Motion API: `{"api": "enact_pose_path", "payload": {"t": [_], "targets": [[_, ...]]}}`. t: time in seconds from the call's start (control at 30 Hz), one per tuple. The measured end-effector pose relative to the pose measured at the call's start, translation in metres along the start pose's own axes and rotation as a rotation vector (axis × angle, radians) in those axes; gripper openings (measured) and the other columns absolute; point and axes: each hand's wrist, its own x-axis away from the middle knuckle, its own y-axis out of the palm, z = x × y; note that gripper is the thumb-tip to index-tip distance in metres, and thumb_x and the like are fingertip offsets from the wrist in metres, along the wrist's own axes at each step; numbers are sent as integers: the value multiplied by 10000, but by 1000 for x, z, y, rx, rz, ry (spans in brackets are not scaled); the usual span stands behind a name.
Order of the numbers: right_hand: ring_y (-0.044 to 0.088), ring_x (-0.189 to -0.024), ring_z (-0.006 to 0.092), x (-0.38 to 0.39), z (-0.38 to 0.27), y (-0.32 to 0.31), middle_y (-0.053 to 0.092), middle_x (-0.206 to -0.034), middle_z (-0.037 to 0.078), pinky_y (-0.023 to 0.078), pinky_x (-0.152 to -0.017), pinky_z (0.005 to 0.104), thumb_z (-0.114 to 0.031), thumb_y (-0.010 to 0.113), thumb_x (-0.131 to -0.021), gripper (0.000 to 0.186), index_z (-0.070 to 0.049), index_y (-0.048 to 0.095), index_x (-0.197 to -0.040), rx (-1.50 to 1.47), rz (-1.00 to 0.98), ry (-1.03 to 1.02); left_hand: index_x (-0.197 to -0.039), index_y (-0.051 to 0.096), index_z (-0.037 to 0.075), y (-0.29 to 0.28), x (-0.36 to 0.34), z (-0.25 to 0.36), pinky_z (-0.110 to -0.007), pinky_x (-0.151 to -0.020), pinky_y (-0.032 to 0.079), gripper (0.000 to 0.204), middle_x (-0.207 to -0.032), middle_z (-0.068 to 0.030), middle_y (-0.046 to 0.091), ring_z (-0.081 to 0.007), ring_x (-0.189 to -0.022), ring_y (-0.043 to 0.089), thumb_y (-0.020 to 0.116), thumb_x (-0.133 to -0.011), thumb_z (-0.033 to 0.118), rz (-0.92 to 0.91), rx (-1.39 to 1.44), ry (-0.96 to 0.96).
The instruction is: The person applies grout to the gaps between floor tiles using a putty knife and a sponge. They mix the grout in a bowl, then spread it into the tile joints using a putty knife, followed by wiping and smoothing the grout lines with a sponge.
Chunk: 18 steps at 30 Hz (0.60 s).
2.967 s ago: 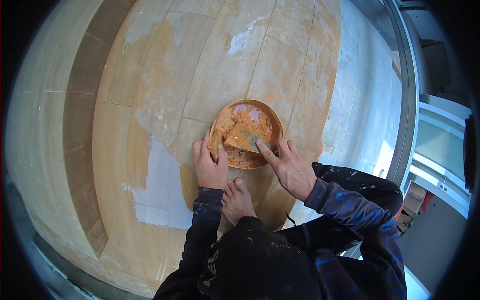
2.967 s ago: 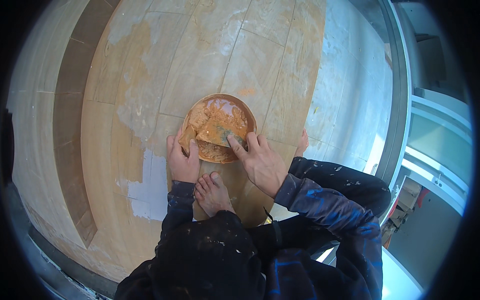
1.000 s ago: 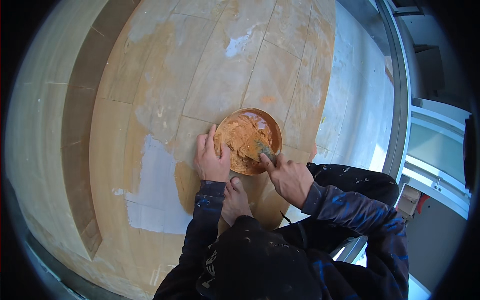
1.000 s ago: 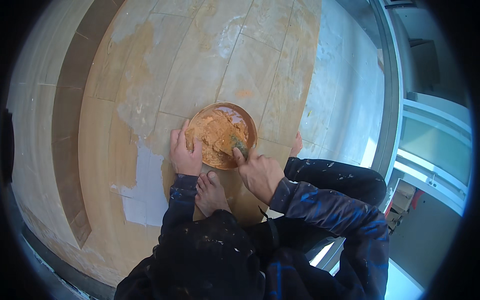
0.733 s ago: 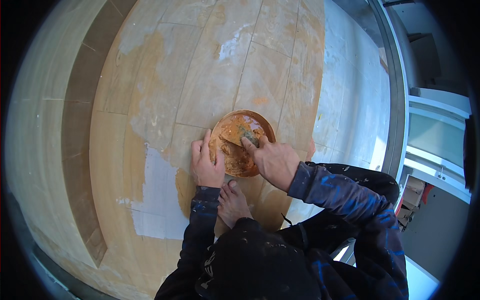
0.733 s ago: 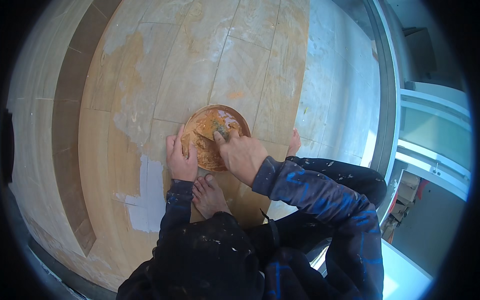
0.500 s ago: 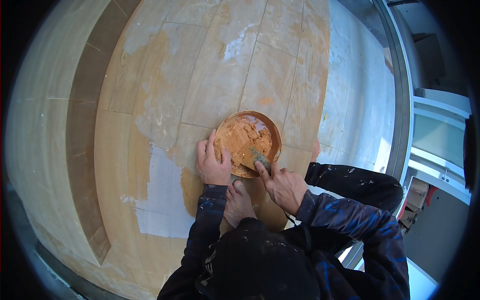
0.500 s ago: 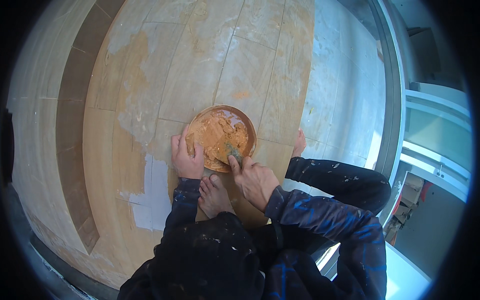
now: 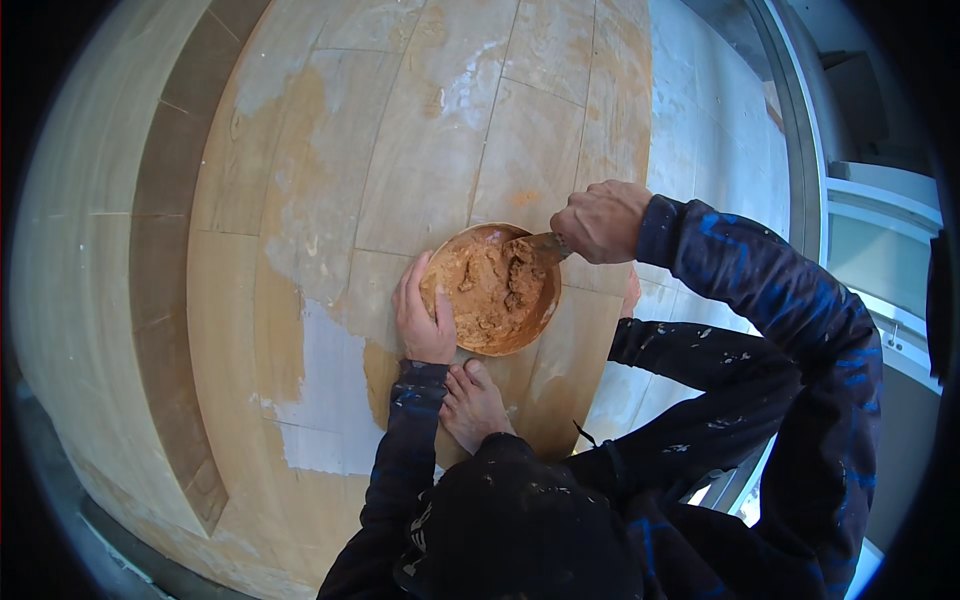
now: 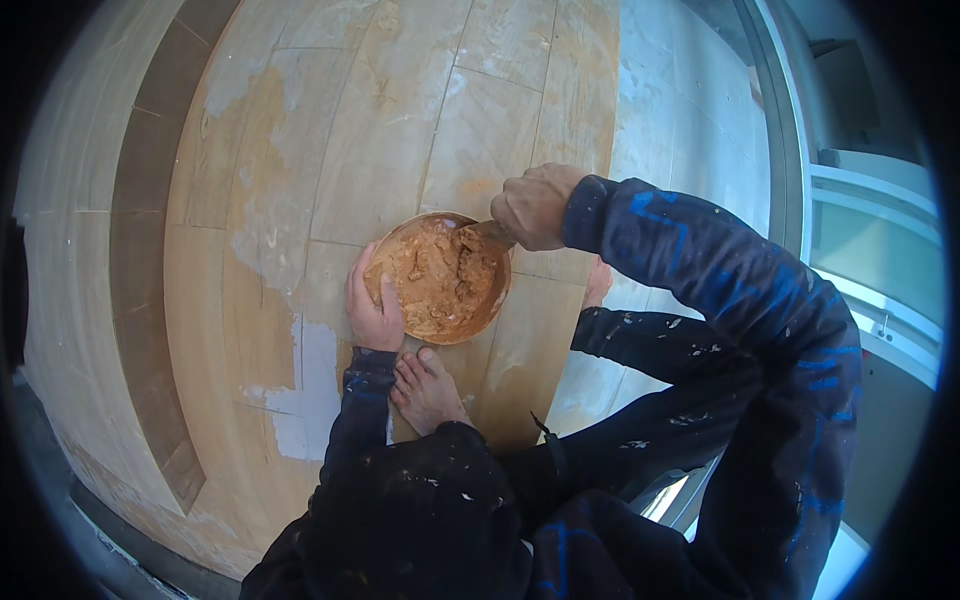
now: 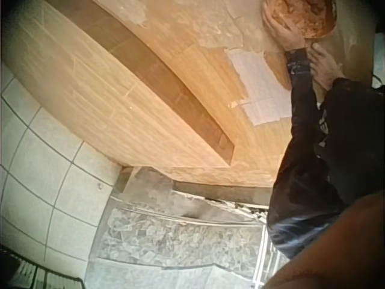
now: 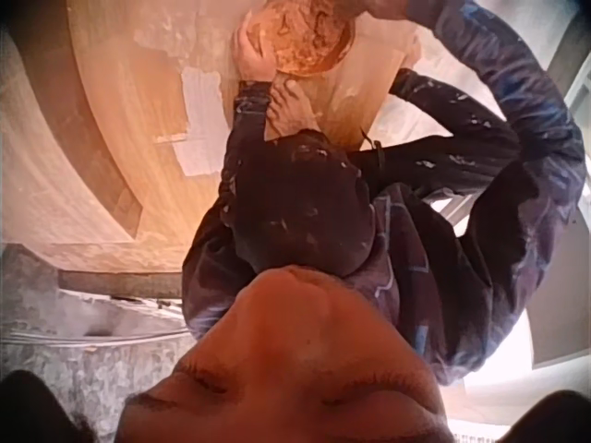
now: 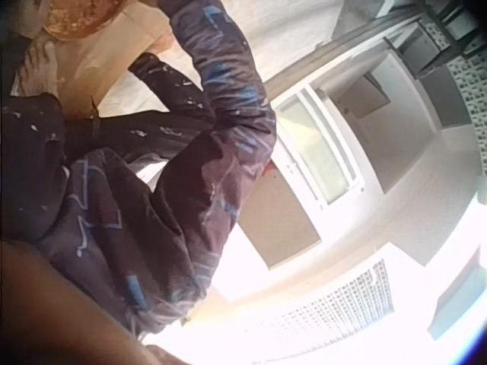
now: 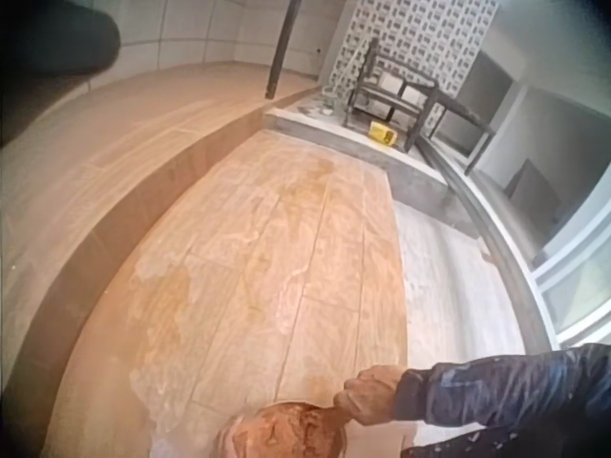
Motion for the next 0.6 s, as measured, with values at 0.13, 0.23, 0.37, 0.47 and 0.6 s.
{"api": "enact_pose_path", "payload": {"t": [0.13,0.23,0.37,0.47,0.6], "targets": [[690,-768,429,20,-1,32,703,-786,215,557,-718,525,-218,587,-975,220,-26,692,-950,-277,-57,5,-1398,565,14,7,3,1,-474,-1087,407,441,-1348,-175,639,-378,-1258,575,572,-963,90,50,-70,-2],[681,-782,445,38,-6,47,690,-788,229,544,-737,534,-211,591,-978,221,-11,685,-973,-465,-127,95,-1378,576,10,9,2,2,-475,-1057,415,425,-1318,-173,655,-378,-1219,594,579,-966,116,77,-68,2],[672,-777,469,50,-47,101,672,-768,248,519,-735,540,-157,576,-990,182,-2,669,-980,-698,-4,164,-1364,596,9,7,2,0,-474,-1024,448,400,-1267,-184,656,-378,-1164,593,569,-985,136,109,-103,18],[658,-770,488,63,-85,117,649,-756,274,514,-706,547,-123,575,-988,170,30,644,-962,-933,75,255,-1350,604,8,12,4,0,-477,-1021,448,394,-1264,-184,656,-378,-1162,592,571,-987,157,119,-95,-2],[621,-756,520,61,-145,134,624,-761,304,504,-682,548,-136,561,-1002,195,46,596,-939,-1166,154,437,-1334,601,-18,14,10,-3,-477,-1022,455,395,-1265,-197,652,-378,-1157,603,559,-1002,192,163,-103,-8]]}}
